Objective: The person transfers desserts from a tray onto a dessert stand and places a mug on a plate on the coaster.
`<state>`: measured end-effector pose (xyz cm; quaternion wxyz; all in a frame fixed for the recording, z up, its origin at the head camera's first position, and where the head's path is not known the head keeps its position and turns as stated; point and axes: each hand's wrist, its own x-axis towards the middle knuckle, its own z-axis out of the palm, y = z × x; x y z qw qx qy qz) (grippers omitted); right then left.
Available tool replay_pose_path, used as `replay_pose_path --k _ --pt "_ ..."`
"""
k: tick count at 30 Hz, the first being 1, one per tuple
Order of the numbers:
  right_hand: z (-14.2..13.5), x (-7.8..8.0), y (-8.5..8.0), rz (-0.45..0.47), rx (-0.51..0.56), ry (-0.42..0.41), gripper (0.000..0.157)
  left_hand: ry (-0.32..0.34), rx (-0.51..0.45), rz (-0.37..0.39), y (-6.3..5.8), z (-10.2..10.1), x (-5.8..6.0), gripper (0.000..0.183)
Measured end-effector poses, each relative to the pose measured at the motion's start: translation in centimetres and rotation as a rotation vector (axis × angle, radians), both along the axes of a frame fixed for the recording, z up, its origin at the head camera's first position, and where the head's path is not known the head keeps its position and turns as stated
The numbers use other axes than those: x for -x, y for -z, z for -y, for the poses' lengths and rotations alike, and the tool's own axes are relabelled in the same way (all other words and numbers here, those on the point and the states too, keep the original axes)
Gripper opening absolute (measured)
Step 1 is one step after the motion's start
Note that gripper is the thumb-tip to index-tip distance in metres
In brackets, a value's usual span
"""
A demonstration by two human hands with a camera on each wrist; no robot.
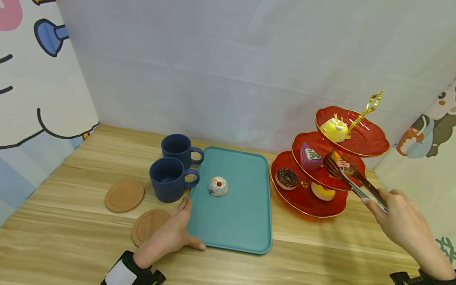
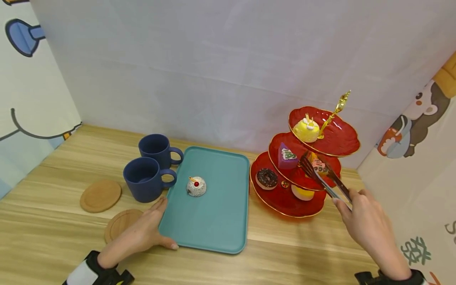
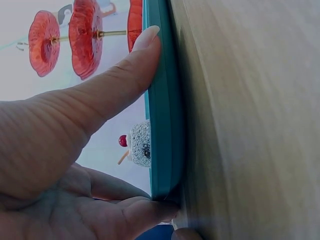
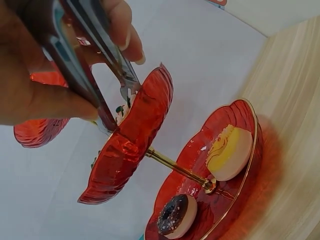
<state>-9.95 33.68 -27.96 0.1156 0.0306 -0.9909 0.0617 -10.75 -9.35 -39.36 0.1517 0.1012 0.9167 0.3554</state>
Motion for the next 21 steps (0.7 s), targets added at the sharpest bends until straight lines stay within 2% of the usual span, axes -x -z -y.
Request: replay_pose_path --k 11,21 --pt "0.17 -0.23 -0.44 0.014 0.003 0.028 0.027 0.0 -0.017 -0.001 0.06 -0.05 0.1 0.123" --pt "-0.06 -0.94 -0.8 -0.014 0.023 0.064 0.043 0.0 -0.018 0.009 -0.01 -0.14 0.1 0.123"
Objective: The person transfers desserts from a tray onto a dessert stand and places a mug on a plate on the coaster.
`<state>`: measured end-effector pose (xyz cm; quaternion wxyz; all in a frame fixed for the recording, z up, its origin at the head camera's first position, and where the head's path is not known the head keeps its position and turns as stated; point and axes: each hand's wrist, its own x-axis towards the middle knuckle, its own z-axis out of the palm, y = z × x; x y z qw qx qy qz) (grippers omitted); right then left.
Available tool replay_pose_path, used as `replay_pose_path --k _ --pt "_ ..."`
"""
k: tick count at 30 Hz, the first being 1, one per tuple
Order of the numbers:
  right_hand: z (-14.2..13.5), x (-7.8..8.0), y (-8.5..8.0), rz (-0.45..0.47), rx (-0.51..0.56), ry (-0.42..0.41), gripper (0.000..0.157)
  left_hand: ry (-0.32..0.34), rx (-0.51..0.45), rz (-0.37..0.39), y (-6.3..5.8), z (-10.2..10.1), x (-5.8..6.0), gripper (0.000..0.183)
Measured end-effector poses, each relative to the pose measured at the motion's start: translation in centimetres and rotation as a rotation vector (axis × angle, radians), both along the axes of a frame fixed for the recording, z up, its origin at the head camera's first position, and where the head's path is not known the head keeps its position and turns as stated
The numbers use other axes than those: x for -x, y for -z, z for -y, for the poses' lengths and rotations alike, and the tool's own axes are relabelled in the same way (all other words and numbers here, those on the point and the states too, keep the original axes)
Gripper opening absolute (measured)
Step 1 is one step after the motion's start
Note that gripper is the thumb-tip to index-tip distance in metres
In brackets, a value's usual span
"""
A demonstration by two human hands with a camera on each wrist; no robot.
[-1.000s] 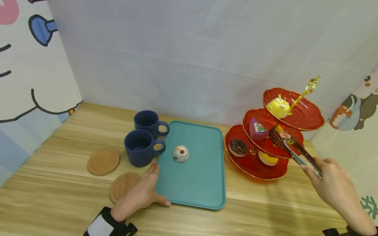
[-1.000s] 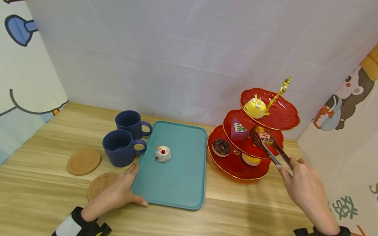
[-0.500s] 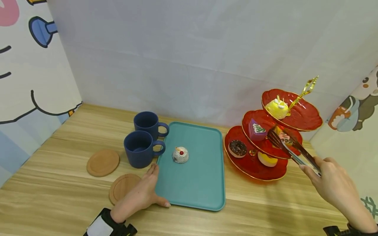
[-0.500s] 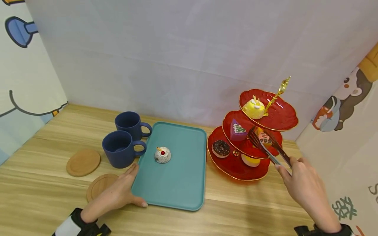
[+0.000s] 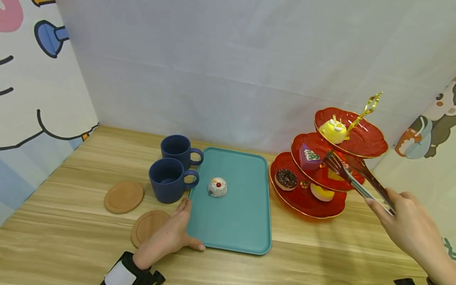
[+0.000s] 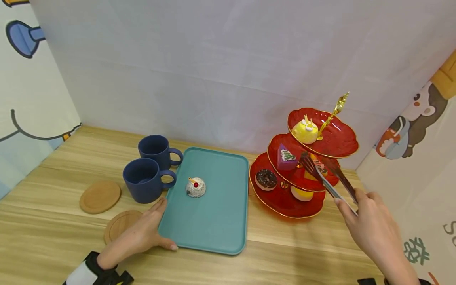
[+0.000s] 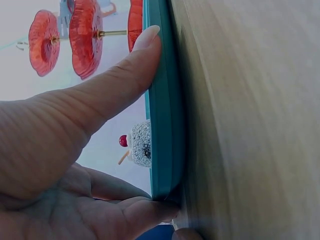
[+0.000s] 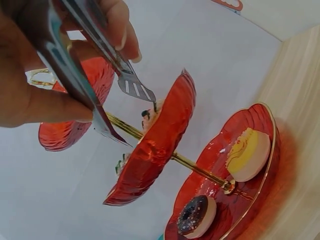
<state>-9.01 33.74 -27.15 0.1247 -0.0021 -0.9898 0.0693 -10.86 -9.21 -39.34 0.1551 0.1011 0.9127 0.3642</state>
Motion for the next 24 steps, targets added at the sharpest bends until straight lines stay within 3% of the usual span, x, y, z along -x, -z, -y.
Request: replay_pose_path --k 8,24 --pt "0.7 -0.8 -0.5 -0.001 0.018 0.03 0.056 0.0 0.0 -0.015 0.0 0.1 -0.1 0.123" --pt "3.3 -2.0 -0.3 -0.05 0.041 -0.016 0.052 0.006 -0.001 -0.015 0.2 0.1 0.1 0.124"
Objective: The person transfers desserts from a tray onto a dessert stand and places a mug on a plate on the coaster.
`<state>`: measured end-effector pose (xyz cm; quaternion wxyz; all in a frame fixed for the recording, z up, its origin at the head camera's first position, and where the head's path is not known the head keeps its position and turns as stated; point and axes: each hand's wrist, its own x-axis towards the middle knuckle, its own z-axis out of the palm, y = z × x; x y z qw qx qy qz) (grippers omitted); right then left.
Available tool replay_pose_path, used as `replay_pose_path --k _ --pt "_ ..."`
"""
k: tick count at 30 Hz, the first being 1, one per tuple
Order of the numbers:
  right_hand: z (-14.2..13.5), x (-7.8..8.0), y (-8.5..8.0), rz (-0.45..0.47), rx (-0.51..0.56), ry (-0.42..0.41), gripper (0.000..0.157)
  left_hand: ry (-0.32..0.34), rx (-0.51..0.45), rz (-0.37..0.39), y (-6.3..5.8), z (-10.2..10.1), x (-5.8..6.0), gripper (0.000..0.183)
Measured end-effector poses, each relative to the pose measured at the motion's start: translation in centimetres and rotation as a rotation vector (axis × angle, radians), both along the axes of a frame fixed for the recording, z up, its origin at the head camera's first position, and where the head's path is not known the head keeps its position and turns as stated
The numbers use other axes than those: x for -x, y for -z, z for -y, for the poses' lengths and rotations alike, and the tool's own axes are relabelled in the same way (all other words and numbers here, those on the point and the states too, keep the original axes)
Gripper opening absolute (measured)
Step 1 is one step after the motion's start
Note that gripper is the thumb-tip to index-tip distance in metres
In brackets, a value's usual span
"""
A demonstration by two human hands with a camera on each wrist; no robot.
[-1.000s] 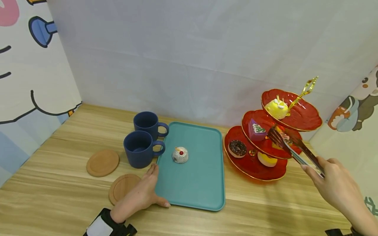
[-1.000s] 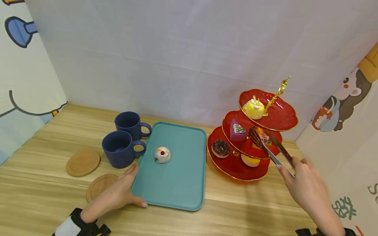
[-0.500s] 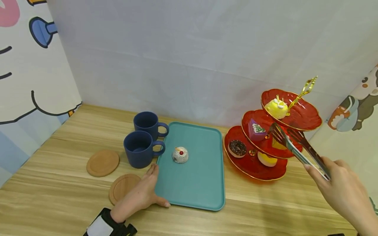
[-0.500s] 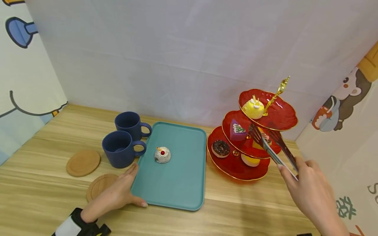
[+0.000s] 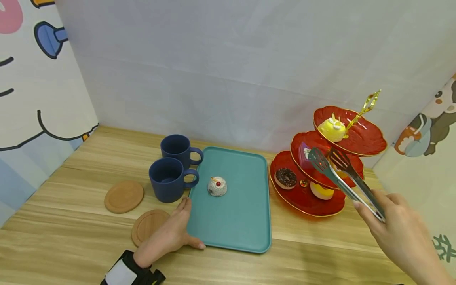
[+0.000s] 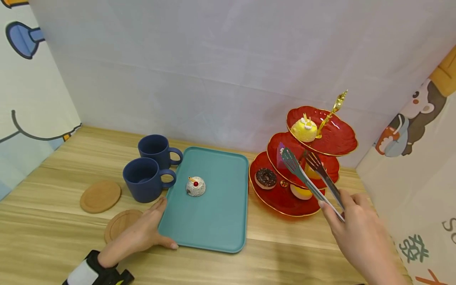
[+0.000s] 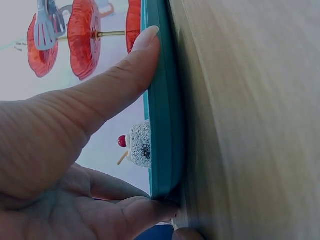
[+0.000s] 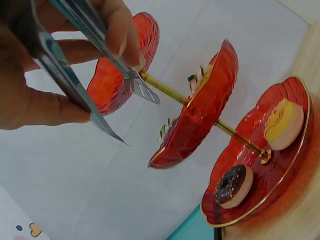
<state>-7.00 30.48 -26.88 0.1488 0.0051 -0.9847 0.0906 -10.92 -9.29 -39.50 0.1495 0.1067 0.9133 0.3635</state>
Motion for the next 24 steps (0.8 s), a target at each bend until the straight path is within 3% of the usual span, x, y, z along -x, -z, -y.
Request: replay_pose_path --k 10,17,24 --pt "2.7 0.1 0.4 -0.04 0.043 -0.055 0.051 -0.002 0.005 0.0 -0.1 0.0 0.0 0.124" --pt "5.2 0.4 0.9 -0.004 0.069 -0.108 0.048 -0.013 0.012 0.005 -0.1 -0.1 -0.1 0.124" --pt "8.2 1.1 1.9 -0.042 0.053 -0.202 0.049 -0.012 0.009 0.008 -0.2 -0.1 -0.1 0.124"
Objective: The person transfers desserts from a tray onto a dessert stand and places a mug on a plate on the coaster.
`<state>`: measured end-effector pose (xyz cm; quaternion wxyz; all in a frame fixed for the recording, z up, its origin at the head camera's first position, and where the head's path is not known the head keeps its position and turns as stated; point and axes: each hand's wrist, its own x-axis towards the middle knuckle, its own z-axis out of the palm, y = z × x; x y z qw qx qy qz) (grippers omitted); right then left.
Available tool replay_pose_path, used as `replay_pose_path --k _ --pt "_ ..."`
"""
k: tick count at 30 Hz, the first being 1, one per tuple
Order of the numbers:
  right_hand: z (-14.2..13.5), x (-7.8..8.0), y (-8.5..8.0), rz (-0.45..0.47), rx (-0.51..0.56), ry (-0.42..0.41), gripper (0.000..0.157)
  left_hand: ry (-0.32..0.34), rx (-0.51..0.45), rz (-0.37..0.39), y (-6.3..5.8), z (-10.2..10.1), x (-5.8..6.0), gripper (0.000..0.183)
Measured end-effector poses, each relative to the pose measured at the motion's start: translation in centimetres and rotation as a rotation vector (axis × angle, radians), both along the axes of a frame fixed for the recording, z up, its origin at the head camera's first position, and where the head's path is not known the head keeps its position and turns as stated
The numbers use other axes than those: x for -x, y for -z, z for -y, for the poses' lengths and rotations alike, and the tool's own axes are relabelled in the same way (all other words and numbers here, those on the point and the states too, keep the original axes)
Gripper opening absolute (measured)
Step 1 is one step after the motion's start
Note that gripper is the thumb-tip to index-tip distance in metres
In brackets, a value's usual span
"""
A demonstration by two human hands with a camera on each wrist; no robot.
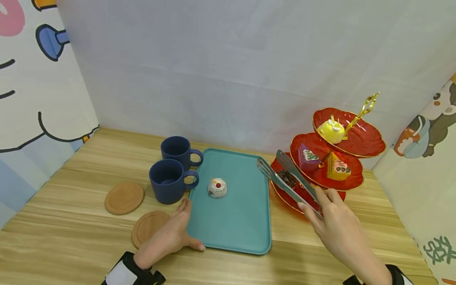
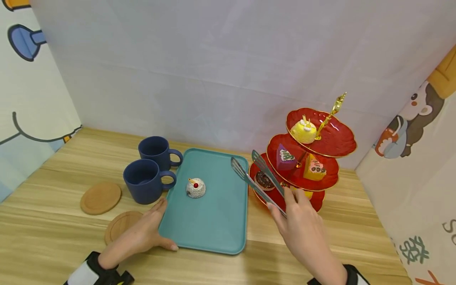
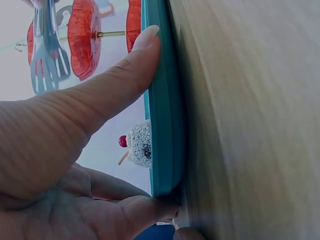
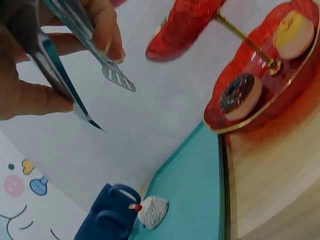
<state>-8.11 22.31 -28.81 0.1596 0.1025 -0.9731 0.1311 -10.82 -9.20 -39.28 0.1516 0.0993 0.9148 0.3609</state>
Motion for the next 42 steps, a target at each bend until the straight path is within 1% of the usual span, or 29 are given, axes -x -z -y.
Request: replay_pose_path --k 3,8,13,16,19,21,25,29,42 --pt "1.2 0.4 0.9 -0.023 0.0 -0.039 0.048 0.004 -0.004 0.011 0.0 0.0 0.1 0.124" --pt "3.2 1.2 2.7 -0.027 0.011 -0.1 0.047 0.01 -0.007 0.011 0.0 0.0 0.1 0.124" --pt "4.7 2.0 4.6 0.033 0.028 -0.158 0.049 0.009 -0.007 0.002 0.1 0.1 0.1 0.124" --pt "5.4 2.4 5.6 0.082 0.037 -0.176 0.05 0.009 -0.006 0.001 0.1 0.1 0.1 0.125" --pt "6.0 2.7 6.4 0.095 0.019 -0.189 0.05 0.009 -0.005 0.002 0.1 0.1 0.1 0.125" --pt "6.2 2.9 6.9 0.085 0.009 -0.204 0.049 0.006 -0.004 0.006 0.1 0.1 0.1 0.125" --pt "6.6 3.2 7.6 0.057 -0.003 -0.224 0.049 0.006 -0.003 0.014 0.0 0.1 0.1 0.125" --pt "6.8 3.5 8.2 0.051 -0.002 -0.223 0.05 0.008 -0.006 0.01 0.1 0.1 0.1 0.125" --pt "7.1 3.8 9.1 0.027 -0.011 -0.254 0.048 0.008 -0.017 -0.003 0.3 0.1 0.1 0.124"
